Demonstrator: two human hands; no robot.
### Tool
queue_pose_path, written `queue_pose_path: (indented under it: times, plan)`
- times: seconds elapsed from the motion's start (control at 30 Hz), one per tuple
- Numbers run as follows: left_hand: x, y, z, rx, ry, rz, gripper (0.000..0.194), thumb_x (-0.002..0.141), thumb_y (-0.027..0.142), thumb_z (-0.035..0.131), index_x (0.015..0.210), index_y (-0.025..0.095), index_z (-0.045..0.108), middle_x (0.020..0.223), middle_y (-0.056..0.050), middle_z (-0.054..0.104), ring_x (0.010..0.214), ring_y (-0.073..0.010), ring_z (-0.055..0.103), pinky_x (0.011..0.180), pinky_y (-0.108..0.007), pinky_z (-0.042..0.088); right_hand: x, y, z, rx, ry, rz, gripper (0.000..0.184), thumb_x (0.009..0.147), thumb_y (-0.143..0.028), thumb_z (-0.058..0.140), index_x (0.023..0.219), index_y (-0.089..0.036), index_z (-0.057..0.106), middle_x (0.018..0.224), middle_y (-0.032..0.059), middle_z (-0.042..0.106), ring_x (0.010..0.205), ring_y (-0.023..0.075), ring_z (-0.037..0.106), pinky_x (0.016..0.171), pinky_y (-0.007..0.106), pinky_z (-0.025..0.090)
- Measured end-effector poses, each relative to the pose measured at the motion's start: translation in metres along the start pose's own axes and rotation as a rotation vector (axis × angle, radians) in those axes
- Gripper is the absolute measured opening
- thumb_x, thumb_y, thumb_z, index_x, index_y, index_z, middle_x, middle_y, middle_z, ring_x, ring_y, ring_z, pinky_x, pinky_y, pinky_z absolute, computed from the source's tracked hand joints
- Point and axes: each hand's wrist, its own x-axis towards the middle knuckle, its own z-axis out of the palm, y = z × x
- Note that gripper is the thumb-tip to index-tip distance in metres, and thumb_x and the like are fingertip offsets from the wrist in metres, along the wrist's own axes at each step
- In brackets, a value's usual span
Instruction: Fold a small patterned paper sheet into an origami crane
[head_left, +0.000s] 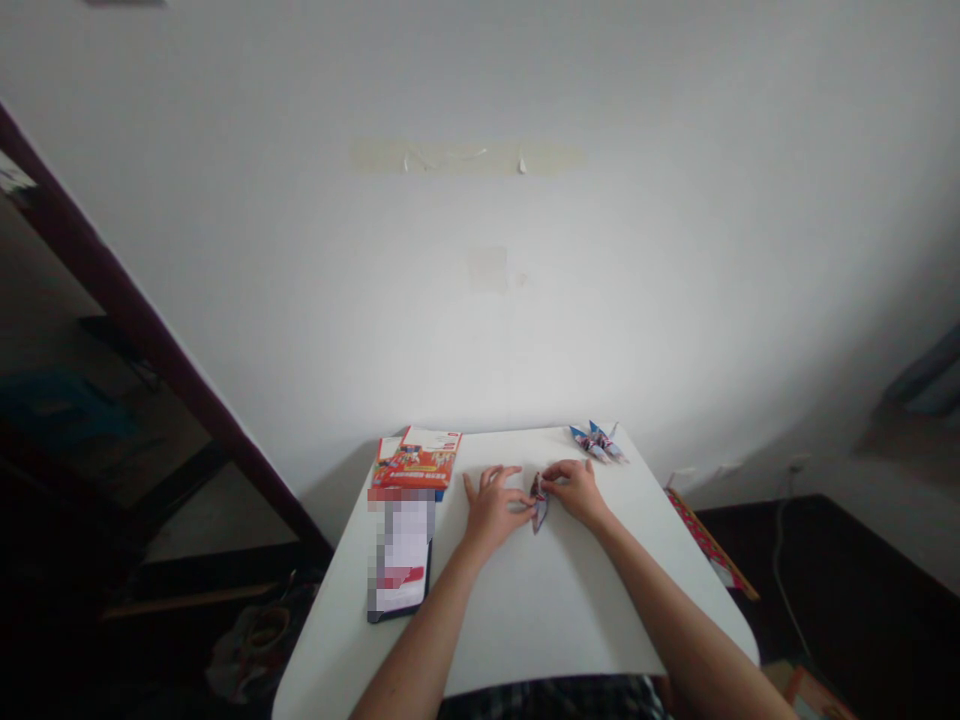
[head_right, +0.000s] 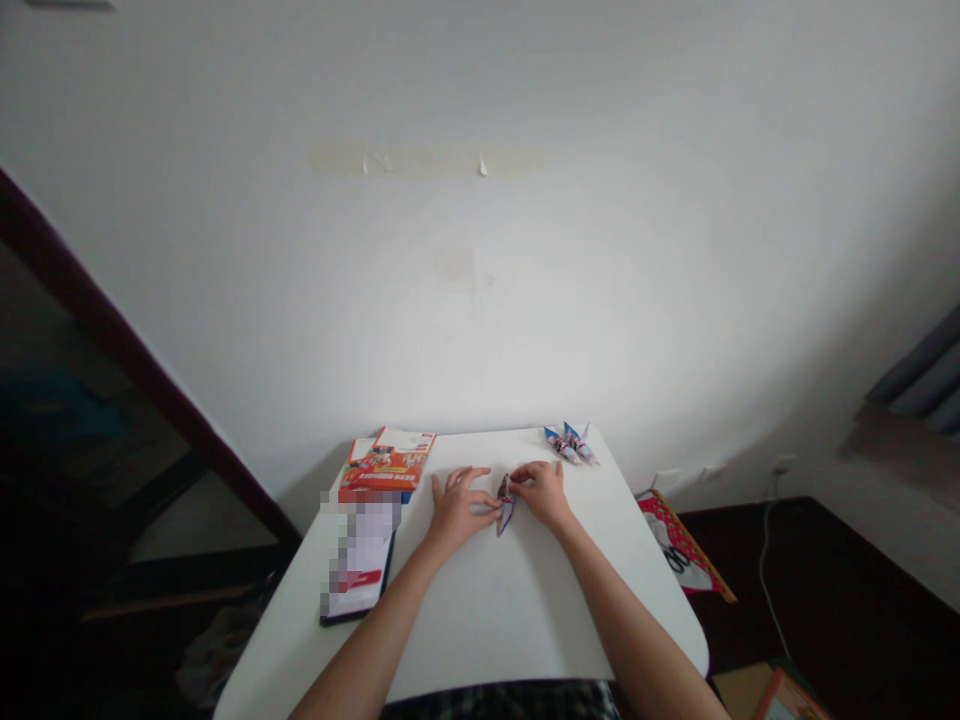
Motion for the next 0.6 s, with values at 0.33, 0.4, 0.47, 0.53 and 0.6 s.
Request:
queue_pose_path:
  times: [0.33, 0.4, 0.47, 0.53, 0.6]
  plan:
    - [-0.0002, -0.0004, -0.0004, -0.003, -0.028, -0.008, 0.010, 0.076, 0.036, 0.081, 0.085, 0.037, 0.081, 0.146, 0.003, 0.058, 0.145, -0.0340, 0.036, 0.119, -0.075, -0.004, 0.0007, -0.0021, 0.0014, 0.028, 0.016, 0.010, 0.016, 0.075, -0.033, 0.069, 0.084, -0.025, 0.079, 0.092, 0.0053, 0.080, 0.106, 0.0302, 0.068, 0.119, 0.066, 0.013]
    - [-0.0004, 0.0005, -0.0006, -0.007, -0.038, -0.014, 0.010, 0.076, 0.036, 0.080, 0.086, 0.037, 0.081, 0.147, 0.003, 0.058, 0.145, -0.0341, 0.035, 0.119, -0.074, -0.005, -0.0001, -0.0032, 0.0010, 0.032, 0.020, 0.010, 0.016, 0.075, -0.033, 0.068, 0.084, -0.026, 0.079, 0.092, 0.0051, 0.080, 0.106, 0.0298, 0.069, 0.119, 0.065, 0.014]
    - [-0.0004, 0.0015, -0.0007, -0.010, -0.047, -0.018, 0.011, 0.076, 0.036, 0.080, 0.086, 0.036, 0.081, 0.148, 0.002, 0.057, 0.145, -0.0342, 0.034, 0.119, -0.074, -0.005, -0.0006, -0.0042, 0.0010, 0.047, 0.027, 0.017, 0.017, 0.074, -0.032, 0.067, 0.084, -0.025, 0.079, 0.090, 0.0050, 0.080, 0.103, 0.0294, 0.070, 0.119, 0.065, 0.013]
    - [-0.0003, 0.0025, -0.0007, -0.010, -0.045, -0.012, 0.010, 0.075, 0.035, 0.081, 0.086, 0.035, 0.081, 0.148, 0.001, 0.057, 0.145, -0.0345, 0.034, 0.119, -0.074, -0.006, -0.0008, -0.0049, 0.0014, 0.071, 0.043, 0.037, 0.020, 0.073, -0.030, 0.067, 0.088, -0.024, 0.078, 0.086, 0.0045, 0.080, 0.098, 0.0281, 0.071, 0.120, 0.065, 0.011]
    - [-0.0002, 0.0034, -0.0009, -0.011, -0.041, -0.002, 0.010, 0.075, 0.033, 0.082, 0.084, 0.035, 0.081, 0.147, 0.000, 0.058, 0.145, -0.0352, 0.035, 0.119, -0.075, -0.005, -0.0005, -0.0052, 0.0022, 0.089, 0.064, 0.051, 0.025, 0.071, -0.028, 0.066, 0.094, -0.023, 0.077, 0.082, 0.0034, 0.079, 0.095, 0.0269, 0.072, 0.120, 0.065, 0.012]
